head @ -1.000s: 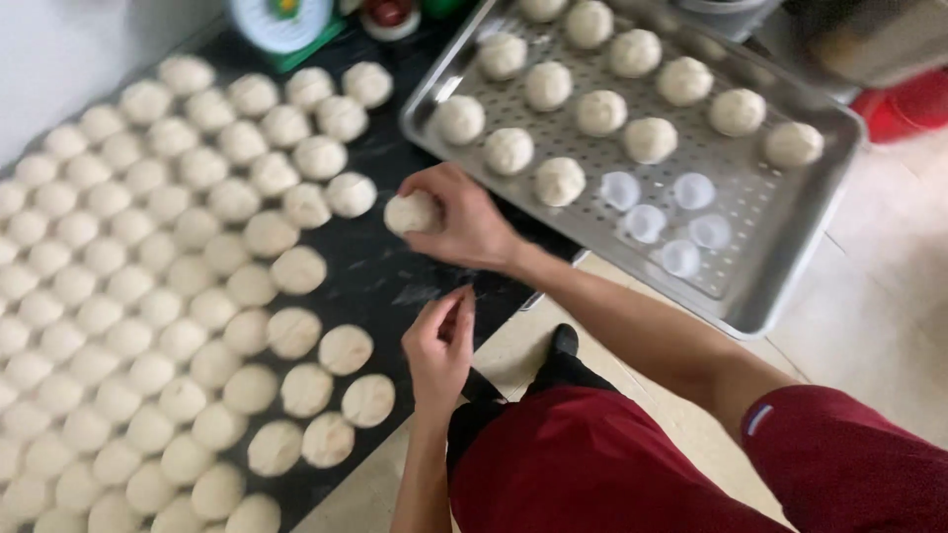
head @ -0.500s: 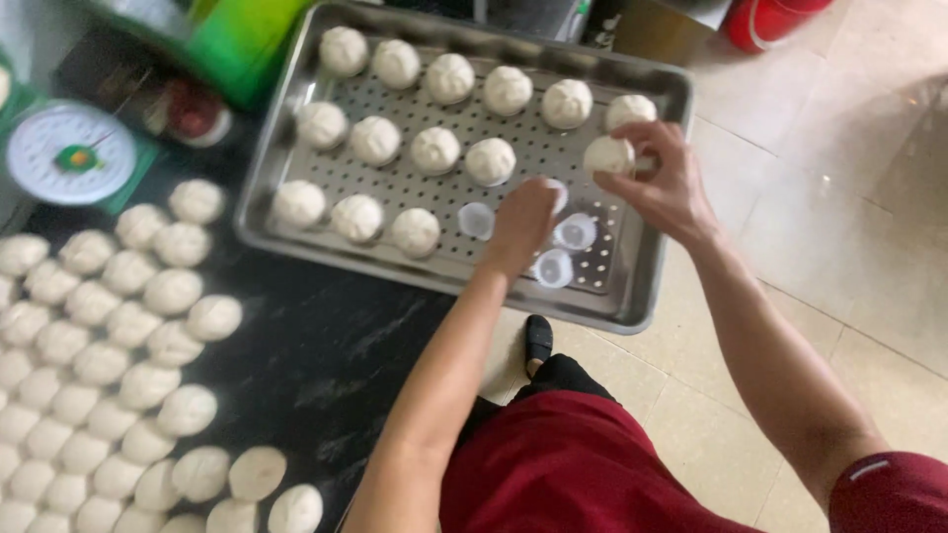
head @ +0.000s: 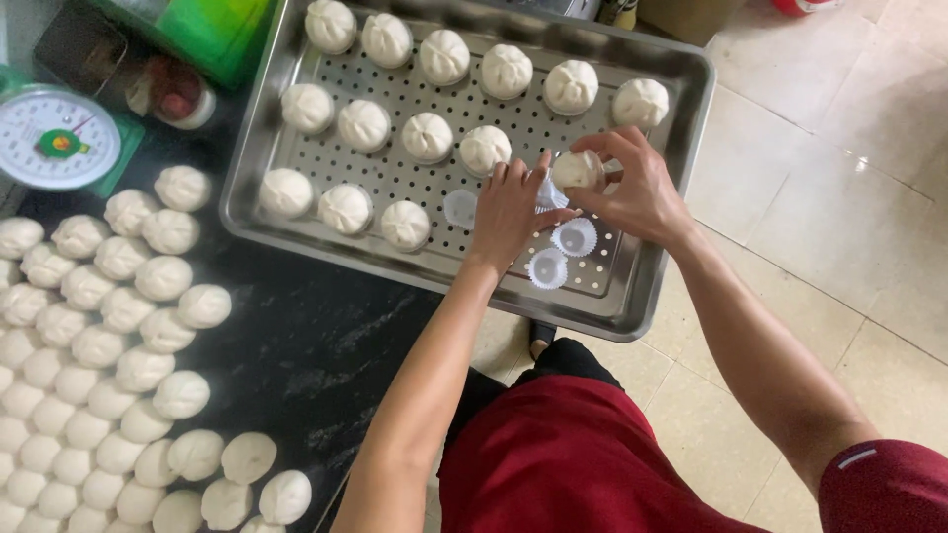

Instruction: Placing dough buns into paper liners on a metal baking tray.

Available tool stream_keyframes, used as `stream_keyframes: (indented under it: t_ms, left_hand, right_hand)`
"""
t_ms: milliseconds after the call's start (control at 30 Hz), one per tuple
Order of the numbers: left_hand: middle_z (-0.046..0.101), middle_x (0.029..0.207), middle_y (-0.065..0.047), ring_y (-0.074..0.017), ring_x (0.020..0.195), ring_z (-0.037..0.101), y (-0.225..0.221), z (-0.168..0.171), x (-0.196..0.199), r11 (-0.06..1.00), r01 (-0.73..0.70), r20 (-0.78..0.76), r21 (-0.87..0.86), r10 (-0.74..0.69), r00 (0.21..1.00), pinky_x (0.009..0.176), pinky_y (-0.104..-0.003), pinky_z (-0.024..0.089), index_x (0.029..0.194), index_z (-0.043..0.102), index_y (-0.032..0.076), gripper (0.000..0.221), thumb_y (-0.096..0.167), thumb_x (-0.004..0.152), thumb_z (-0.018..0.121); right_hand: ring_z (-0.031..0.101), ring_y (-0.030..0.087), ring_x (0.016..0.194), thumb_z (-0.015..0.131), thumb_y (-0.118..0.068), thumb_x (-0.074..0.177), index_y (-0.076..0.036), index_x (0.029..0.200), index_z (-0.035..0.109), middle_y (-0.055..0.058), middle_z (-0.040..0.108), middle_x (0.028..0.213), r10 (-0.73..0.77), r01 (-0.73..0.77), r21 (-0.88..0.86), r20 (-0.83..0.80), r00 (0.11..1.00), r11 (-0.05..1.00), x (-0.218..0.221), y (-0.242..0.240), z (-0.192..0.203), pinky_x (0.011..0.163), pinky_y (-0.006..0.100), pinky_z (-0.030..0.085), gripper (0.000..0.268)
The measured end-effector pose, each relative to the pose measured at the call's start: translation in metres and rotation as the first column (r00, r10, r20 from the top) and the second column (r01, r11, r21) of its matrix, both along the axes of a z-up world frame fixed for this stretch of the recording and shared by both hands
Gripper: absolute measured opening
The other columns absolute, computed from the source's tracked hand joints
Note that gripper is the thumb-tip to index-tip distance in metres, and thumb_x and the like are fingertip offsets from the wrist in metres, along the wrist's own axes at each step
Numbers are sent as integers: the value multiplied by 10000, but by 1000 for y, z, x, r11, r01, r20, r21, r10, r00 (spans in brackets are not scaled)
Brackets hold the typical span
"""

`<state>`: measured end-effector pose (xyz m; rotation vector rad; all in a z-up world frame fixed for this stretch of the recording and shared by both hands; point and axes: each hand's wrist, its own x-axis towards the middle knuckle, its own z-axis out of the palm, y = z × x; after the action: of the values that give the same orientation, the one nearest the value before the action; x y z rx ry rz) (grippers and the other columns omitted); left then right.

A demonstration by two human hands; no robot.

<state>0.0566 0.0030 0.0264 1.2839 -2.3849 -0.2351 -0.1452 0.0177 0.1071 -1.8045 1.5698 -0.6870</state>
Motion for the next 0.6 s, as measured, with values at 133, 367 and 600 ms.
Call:
stream_keyframes:
  t_ms: [133, 367, 600]
  left_hand:
    - [625, 1075, -130, -316, 1032, 593, 12, -15, 17, 997, -64, -80, -42, 61, 995, 861, -442, 507, 1386, 598, 65, 884, 718, 796, 673]
    - [703, 1083, -57, -232, 1041, 651, 56, -27, 63, 972, -211, -205, 107, 229, 951, 925, -388, 544, 1257, 714, 81, 427, 389, 962, 739]
    - [693, 1219, -153, -292, 1016, 678, 62, -16, 65, 918, -382, -179, 108, 396, 900, 876, -403, 562, 1293, 706, 29, 409, 278, 970, 690]
  right_hand:
    - [638, 365, 1172, 841, -266, 804, -38, 1274, 656, 212, 524, 1338, 81, -84, -42, -67, 994, 996, 11, -6, -9, 893, 421, 645, 555]
    - [612, 378, 1174, 851, -201, 756, -69, 1279, 681, 204, 551, 1292, 215, -247, -106, -246, 945, 963, 31, -16, -40, 965, 486, 584, 566]
    - [549, 386, 1257, 829, -196, 758, -98, 1286, 668, 196, 516, 1343, 164, -182, -56, -237, 958, 982, 30, -33, -48, 1047, 507, 531, 560]
